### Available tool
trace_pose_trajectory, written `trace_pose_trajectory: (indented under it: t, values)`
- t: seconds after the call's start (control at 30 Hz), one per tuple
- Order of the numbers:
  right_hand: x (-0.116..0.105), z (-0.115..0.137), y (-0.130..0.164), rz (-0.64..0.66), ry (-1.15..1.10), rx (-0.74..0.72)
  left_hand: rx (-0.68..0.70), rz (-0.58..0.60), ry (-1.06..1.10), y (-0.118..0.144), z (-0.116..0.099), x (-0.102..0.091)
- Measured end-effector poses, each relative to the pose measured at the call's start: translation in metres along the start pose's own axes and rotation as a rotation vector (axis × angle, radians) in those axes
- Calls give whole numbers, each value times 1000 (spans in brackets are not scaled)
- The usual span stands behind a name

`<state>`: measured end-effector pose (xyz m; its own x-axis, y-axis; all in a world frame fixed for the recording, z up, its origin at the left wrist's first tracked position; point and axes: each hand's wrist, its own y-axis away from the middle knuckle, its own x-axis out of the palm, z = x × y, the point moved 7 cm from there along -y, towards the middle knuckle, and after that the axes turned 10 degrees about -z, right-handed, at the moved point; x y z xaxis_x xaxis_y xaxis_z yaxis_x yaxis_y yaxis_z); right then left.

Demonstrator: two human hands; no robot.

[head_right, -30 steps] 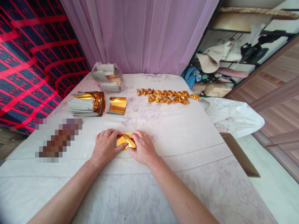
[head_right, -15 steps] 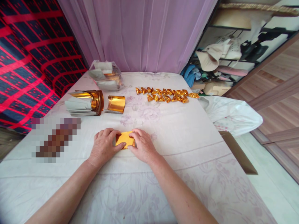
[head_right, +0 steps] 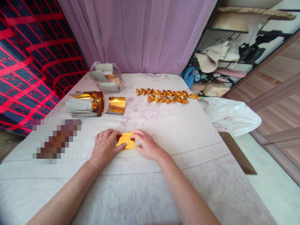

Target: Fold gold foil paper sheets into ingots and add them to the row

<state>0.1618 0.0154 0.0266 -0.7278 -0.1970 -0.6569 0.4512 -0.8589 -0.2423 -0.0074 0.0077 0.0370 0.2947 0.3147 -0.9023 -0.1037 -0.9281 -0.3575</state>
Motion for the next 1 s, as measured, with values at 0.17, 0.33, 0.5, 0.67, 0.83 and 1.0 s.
trace_pose_trajectory:
  t: [0.17, 0.33, 0.5, 0.67, 0.83, 1.0]
  values:
    - [-11, -25, -3, -201, -232, 115, -21, 23, -9, -1, -1, -1]
    - [-23, -25, 7, -590, -101, 262, -27, 30, -9, -1, -2, -2]
    - [11, 38, 11, -333, 234, -101, -7, 9, -16, -1, -2, -2]
    - [24, 36, 20, -179, 448, -115, 0, 0, -16, 0, -2, -2]
    - [11, 30, 29, -277, 432, -133, 1, -2, -12, 1, -2, -1]
    - [8, 24, 22, -361, 384, -31, 8, -9, -17, 0, -2, -2]
